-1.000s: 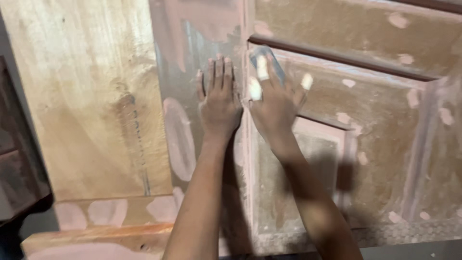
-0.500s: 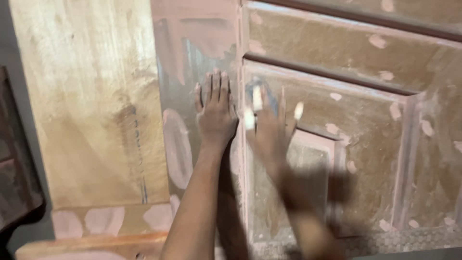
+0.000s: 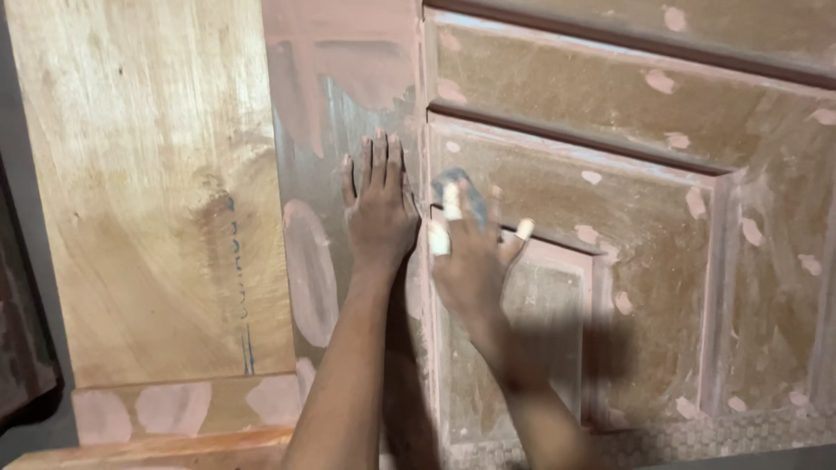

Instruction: The person sands a wooden door panel using a sanding block. They move the block across the flat surfaces and into the recessed grooves of the panel, smoothing the wood surface.

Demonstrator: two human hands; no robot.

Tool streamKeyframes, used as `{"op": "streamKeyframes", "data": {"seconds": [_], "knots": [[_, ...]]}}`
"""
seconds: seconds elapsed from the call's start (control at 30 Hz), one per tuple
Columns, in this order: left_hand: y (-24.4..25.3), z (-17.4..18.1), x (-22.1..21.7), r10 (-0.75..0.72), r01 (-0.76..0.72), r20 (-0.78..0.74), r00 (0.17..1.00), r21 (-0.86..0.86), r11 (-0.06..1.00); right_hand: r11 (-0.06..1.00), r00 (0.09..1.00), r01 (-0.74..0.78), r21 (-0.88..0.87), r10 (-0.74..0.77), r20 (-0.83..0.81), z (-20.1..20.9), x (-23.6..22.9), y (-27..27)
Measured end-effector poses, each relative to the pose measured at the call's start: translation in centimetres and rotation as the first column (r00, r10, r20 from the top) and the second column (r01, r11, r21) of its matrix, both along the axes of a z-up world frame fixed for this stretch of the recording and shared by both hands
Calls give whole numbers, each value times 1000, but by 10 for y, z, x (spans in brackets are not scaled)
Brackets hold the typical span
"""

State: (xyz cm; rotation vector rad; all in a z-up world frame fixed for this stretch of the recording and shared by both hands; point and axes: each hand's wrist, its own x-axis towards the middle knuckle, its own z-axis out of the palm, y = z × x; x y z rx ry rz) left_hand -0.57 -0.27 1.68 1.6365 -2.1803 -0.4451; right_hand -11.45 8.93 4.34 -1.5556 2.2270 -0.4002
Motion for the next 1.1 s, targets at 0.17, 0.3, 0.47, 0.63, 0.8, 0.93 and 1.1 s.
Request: {"op": "streamKeyframes", "data": {"seconds": [0.17, 0.3, 0.47, 0.63, 0.8, 0.93, 1.1], "knots": [[2, -1, 1, -10, 10, 16, 1000, -16, 1000, 982, 988, -10, 190, 39, -148, 8, -25, 13], [1, -3, 1, 1, -2, 17, 1000, 24, 1000, 991, 996, 43, 128, -32, -87, 9, -5, 6], [0, 0, 1, -9, 8, 35, 999, 21, 1000, 967, 998, 8, 254, 8, -60, 25, -20, -5], [3, -3, 0, 1, -2, 18, 1000, 24, 1000, 987, 995, 14, 162, 2, -96, 12, -8, 1], [1, 0, -1, 14, -14, 47, 999, -1, 1000, 993, 994, 7, 118, 6, -109, 8, -36, 5], [2, -2, -1, 5, -5, 39, 999, -6, 1000, 1000, 995, 4, 15, -3, -102, -5, -19, 7], [2, -1, 0, -2, 2, 47, 999, -12, 1000, 987, 972, -157, 21, 158, -177, -5, -33, 6]]}}
